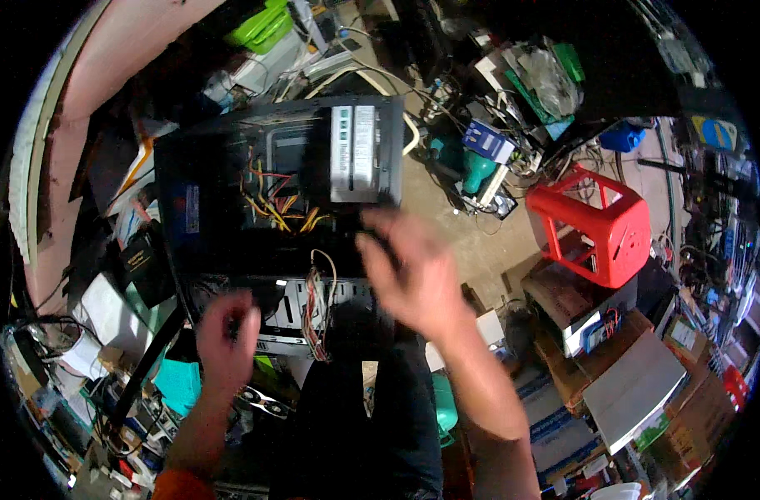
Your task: The person removes the side panel of a desktop computer tower and disconnects internal cables. They then use a screwdriver to remove screws from the back of the computer case, continuing the disassembly process.
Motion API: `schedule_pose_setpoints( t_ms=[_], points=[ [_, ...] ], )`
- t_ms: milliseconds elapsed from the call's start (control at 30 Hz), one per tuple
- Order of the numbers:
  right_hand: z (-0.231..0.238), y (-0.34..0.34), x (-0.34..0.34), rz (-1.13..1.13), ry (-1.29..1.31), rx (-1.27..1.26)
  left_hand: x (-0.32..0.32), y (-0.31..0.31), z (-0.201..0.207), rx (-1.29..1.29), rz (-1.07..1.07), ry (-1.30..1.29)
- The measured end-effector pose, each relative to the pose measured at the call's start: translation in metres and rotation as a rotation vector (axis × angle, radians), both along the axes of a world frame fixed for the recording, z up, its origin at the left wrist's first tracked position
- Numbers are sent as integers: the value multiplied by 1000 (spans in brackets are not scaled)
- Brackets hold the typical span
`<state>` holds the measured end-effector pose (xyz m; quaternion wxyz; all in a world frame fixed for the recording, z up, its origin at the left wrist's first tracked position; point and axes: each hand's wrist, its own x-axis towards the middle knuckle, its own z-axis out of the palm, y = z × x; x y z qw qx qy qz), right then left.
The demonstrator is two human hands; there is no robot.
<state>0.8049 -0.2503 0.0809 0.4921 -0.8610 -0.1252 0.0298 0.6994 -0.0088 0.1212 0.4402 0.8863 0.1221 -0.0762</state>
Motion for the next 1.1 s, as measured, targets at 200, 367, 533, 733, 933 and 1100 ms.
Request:
schedule_pose_setpoints(
  t_ms=[200, 367, 533, 733, 933, 1100],
  points=[
    [-26, 64, 124, 140, -255, -244, -178, 12, -21, -666, 782, 737],
    [-57, 108, 158, 418, -157, -593, -148, -11, -68, -876, 1152, 530],
    [-66, 127, 189, 604, -15, -653, -101, -41, -101, -727, 1294, 43],
    [-67, 124, 198, 754, -20, -513, -94, -47, -107, -676, 1370, -29],
    [-110, 32, 193, 561, 99, -243, -102, -39, -88, -557, 1295, -49],
    [-39, 6, 133, 377, 280, -435, -95, 12, -51, -214, 1018, 163]
  ],
)
